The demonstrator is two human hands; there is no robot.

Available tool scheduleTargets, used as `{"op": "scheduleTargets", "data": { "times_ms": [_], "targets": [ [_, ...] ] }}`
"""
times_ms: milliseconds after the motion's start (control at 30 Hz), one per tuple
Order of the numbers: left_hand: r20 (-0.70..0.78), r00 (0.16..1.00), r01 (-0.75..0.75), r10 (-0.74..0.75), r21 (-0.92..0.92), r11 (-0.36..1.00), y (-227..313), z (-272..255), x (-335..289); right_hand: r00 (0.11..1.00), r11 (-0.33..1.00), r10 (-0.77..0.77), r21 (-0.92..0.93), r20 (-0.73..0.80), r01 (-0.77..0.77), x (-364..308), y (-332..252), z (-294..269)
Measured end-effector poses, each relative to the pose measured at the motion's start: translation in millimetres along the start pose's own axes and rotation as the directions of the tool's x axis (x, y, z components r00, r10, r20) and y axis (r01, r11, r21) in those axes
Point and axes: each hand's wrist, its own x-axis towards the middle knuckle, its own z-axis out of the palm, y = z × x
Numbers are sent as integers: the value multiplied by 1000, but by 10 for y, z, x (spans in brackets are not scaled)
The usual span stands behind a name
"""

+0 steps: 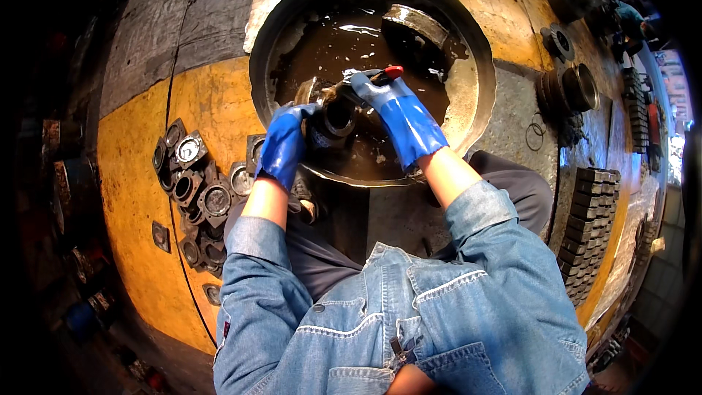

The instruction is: The person cleans various metal components by scrubbing them with a brush inside a large tub of liquid, occasionally lifting the parts to check them before placing them back in the tub or setting them aside on the floor.

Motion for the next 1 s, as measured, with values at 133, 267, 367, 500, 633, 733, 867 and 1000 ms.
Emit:
{"op": "scheduleTargets", "data": {
  "times_ms": [133, 267, 367, 500, 633, 733, 867, 1000],
  "targets": [
    [-28, 990, -137, 139, 69, 988, -15, -13, -86, 992, 989, 119, 93, -30, -115, -106, 165, -185],
    [13, 975, -222, 223, 142, 965, -25, 19, -119, 918, 923, 222, 375, -328, -89, -381, 509, -44],
    [-12, 940, -329, 341, 237, 914, -40, 10, -119, 923, 884, 230, 464, -308, -66, -502, 318, -18],
    [-19, 946, -313, 323, 194, 930, -59, -48, -63, 968, 788, 118, 614, -221, 44, -547, -82, 117],
    [-134, 946, -232, 295, 357, 905, 269, 222, -376, 979, 626, -67, 756, -194, 193, -363, -70, 523],
    [-140, 977, -164, 161, -6, 987, 155, 175, -221, 973, 669, -223, 717, -55, 194, -452, 123, 617],
    [-81, 956, -274, 283, 113, 955, 176, 192, -352, 751, 753, -658, -45, -46, 657, -336, 350, 544],
    [-39, 967, -253, 254, 9, 967, 178, 205, -265, 683, 586, -691, -370, 236, 721, -325, 570, 216]
  ]
}}
